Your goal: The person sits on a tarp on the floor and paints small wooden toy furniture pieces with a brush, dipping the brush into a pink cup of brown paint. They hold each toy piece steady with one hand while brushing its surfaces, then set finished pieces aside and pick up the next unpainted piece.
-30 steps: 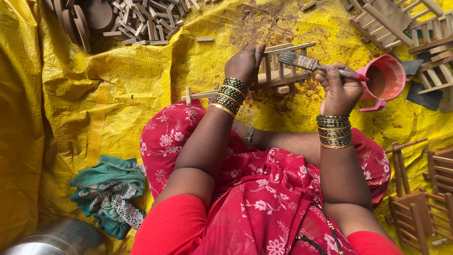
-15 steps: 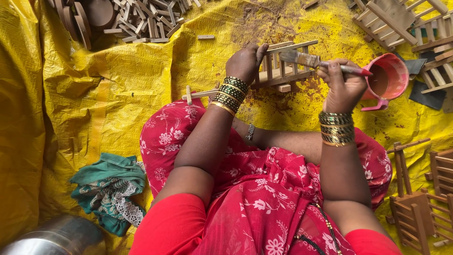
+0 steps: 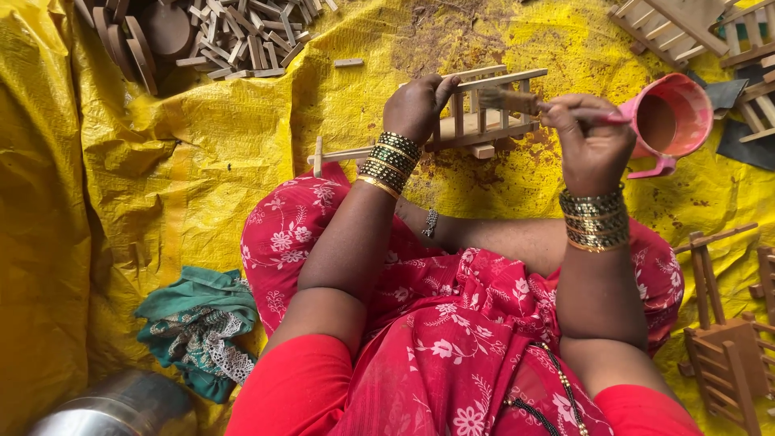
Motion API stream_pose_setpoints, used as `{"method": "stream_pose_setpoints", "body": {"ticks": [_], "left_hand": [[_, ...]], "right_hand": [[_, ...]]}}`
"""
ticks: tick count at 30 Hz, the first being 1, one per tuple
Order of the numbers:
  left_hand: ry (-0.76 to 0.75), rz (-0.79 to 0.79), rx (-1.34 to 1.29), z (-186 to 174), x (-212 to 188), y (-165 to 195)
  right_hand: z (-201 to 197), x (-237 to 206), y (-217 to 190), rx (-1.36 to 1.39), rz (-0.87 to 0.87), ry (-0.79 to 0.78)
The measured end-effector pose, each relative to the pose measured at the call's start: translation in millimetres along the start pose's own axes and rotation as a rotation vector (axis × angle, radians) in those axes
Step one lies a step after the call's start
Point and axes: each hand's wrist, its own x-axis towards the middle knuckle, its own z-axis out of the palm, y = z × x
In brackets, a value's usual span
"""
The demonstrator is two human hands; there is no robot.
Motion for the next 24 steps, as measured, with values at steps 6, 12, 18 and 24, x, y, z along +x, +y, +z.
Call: {"method": "stream_pose_setpoints", "body": {"ticks": [6, 12, 18, 24], "left_hand": [[0.046, 0.039, -0.024, -2, -1, 3], [0.032, 0.080, -0.008, -5, -6, 7], [0.079, 0.082, -0.017, -8, -6, 8], [0.076, 0.138, -0.039, -7, -8, 9]], "right_hand": [[-15, -14, -47, -0.438, -0.076, -0.414], [-2, -4, -51, -0.455, -0.148, -0.296], [-4, -9, -63, -0.475, -0.114, -0.431], [-1, -7, -60, -0.514, -0.147, -0.394]]}}
